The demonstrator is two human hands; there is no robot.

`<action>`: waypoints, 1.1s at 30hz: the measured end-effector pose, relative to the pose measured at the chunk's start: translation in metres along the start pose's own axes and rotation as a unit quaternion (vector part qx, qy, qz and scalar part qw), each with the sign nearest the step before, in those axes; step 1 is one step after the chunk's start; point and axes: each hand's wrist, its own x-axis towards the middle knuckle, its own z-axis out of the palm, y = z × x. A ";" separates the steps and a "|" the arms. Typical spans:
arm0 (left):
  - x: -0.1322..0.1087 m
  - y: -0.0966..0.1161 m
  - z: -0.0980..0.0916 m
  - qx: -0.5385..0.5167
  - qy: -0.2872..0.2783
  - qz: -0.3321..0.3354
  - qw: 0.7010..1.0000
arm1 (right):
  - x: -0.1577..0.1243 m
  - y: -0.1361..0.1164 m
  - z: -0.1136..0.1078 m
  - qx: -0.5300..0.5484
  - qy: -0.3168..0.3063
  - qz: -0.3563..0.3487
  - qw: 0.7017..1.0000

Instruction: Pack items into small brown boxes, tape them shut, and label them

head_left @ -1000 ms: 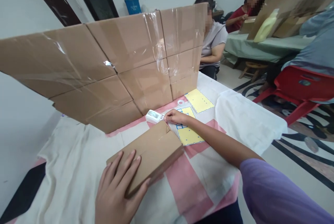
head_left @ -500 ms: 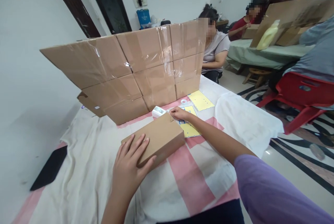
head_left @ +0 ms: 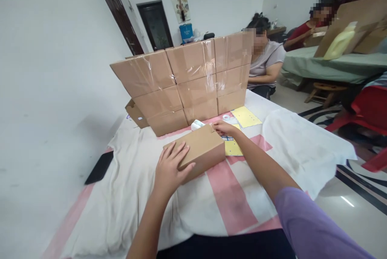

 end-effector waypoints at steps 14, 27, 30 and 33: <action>0.000 0.003 -0.009 -0.042 -0.033 -0.006 0.999 | -0.044 -0.018 0.018 0.106 0.085 -0.154 0.979; -0.005 0.003 -0.009 -0.079 -0.026 -0.009 0.996 | -0.140 -0.102 0.075 -0.045 0.117 -0.326 0.937; -0.008 0.007 -0.013 -0.081 -0.030 -0.006 0.996 | -0.160 -0.109 0.106 -0.073 0.082 -0.330 0.938; -0.011 0.012 -0.021 -0.087 -0.034 -0.006 0.996 | -0.174 -0.108 0.133 -0.108 0.065 -0.330 0.936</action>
